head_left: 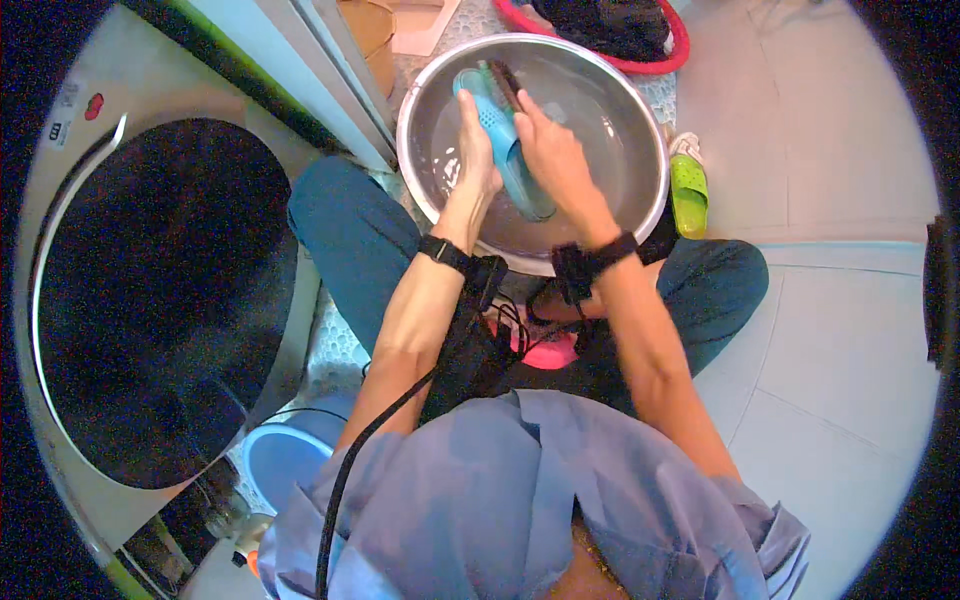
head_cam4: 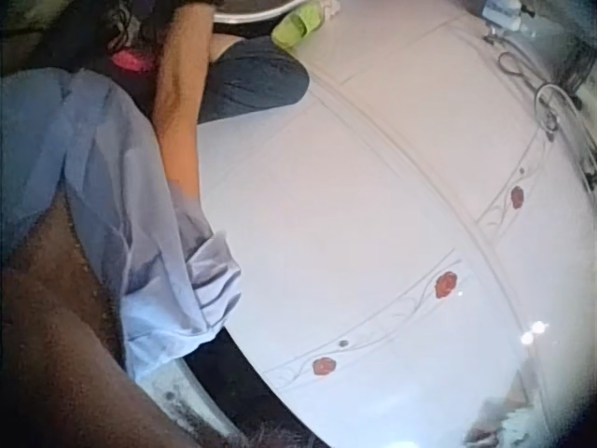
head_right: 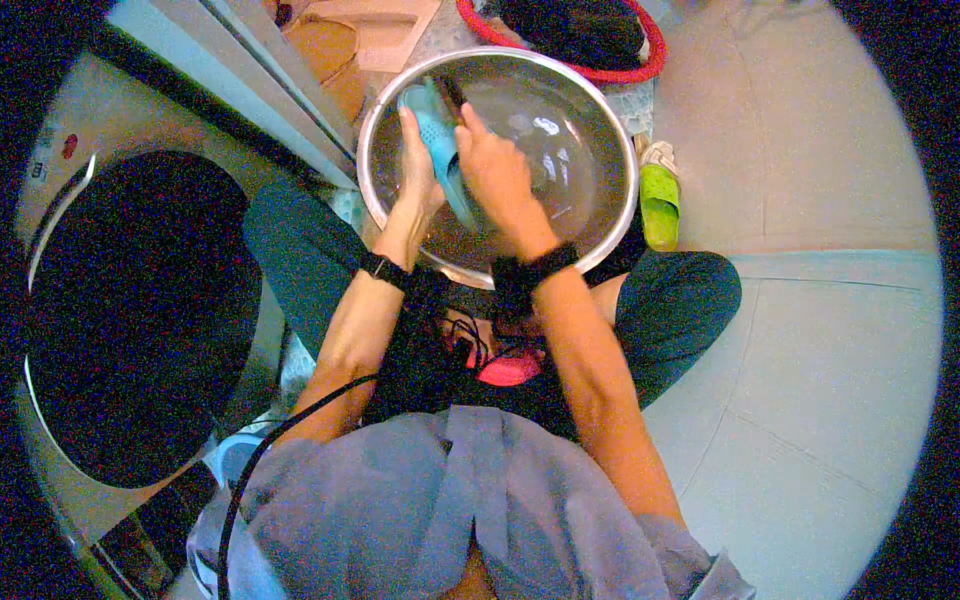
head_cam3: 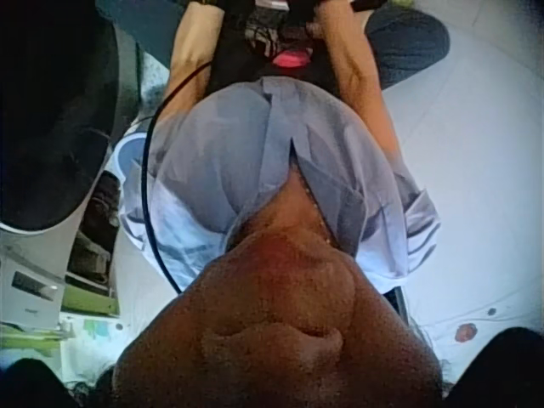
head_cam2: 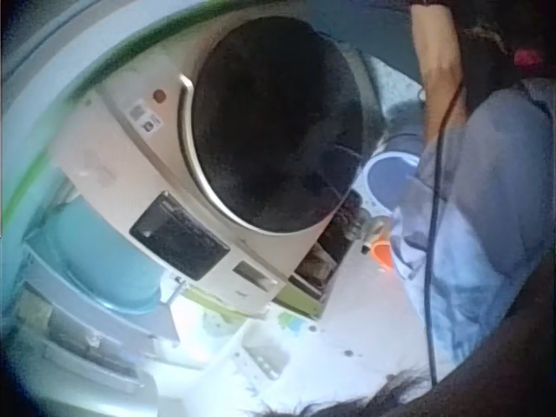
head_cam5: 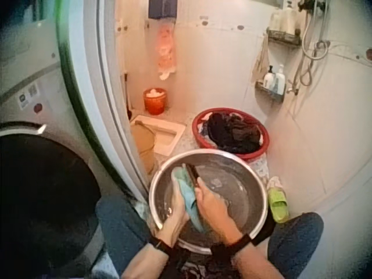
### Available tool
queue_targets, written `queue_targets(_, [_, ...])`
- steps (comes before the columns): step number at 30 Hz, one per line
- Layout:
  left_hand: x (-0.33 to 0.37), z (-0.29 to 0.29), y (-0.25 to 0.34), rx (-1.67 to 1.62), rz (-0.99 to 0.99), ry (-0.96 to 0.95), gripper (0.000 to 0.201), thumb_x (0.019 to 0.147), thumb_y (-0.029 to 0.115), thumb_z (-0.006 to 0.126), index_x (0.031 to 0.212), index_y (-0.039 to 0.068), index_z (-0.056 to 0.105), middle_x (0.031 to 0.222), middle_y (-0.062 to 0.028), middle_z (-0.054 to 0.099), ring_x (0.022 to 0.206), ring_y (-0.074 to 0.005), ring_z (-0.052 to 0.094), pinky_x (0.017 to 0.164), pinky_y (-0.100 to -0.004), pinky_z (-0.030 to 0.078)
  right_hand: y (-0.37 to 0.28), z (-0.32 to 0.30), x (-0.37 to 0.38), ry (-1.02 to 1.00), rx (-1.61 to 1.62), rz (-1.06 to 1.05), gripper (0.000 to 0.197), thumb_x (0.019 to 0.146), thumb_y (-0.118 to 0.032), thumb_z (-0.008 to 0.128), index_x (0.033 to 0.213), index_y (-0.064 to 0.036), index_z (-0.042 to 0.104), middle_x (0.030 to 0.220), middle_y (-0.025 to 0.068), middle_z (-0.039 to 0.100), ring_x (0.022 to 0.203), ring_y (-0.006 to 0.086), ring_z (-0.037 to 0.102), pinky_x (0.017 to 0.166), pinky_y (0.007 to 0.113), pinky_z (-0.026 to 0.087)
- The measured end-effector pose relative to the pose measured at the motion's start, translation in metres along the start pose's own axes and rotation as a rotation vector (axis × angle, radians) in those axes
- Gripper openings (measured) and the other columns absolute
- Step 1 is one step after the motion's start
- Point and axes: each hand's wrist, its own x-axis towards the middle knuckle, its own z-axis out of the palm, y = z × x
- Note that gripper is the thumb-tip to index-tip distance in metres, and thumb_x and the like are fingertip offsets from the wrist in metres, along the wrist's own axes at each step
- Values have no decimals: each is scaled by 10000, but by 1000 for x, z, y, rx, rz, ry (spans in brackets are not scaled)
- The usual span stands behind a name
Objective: Manually scrub and wash plastic sandals in a basin with water and a brush.
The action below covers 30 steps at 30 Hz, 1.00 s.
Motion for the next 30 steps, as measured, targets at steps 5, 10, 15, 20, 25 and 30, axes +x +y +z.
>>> queue_targets(5, [5, -2, 21, 138, 116, 28, 695, 867, 661, 322, 1186, 59, 458, 1046, -97, 550, 940, -218, 555, 839, -380, 474, -12, -26, -46, -60, 199, -42, 425, 929, -341, 395, 1329, -200, 424, 764, 279, 602, 707, 421, 600, 666, 525, 474])
queue_targets(10, [-1, -9, 10, -15, -5, 88, 735, 828, 692, 380, 1184, 54, 461, 1059, -92, 530, 951, -234, 535, 866, -399, 450, -13, -12, -61, -113, 3, -39, 418, 920, -363, 393, 1323, -251, 423, 741, 253, 609, 664, 421, 598, 630, 525, 484])
queue_targets(15, [-4, 13, 1, -1, -93, -121, 766, 843, 678, 352, 1241, 30, 435, 1129, -143, 552, 999, -265, 572, 881, -417, 476, 41, -3, 9, 77, 42, -63, 438, 911, -355, 430, 1308, -171, 447, 823, 276, 612, 758, 426, 609, 702, 497, 494])
queue_targets(20, [-9, 5, 31, -122, -96, -268, 880, 787, 771, 238, 1239, 48, 455, 1121, -149, 573, 984, -287, 595, 860, -462, 491, 38, -33, -4, 54, 544, 33, 755, 801, -416, 625, 1358, -5, 323, 1225, 255, 503, 1123, 349, 519, 946, 375, 402])
queue_targets(25, [-26, 24, 22, -28, -155, -122, 892, 787, 770, 224, 1255, 44, 445, 1151, -150, 564, 1032, -286, 574, 902, -458, 467, 46, -14, -15, 108, 412, 21, 723, 678, -288, 729, 1272, 0, 432, 1112, 228, 580, 998, 313, 593, 869, 349, 454])
queue_targets(30, [-8, 5, 2, 146, -138, -39, 698, 852, 652, 369, 1166, 42, 501, 1047, -115, 591, 917, -218, 594, 799, -399, 493, 64, -1, -10, 180, 472, 174, 366, 655, -138, 648, 990, -5, 580, 810, 182, 641, 757, 297, 635, 712, 381, 485])
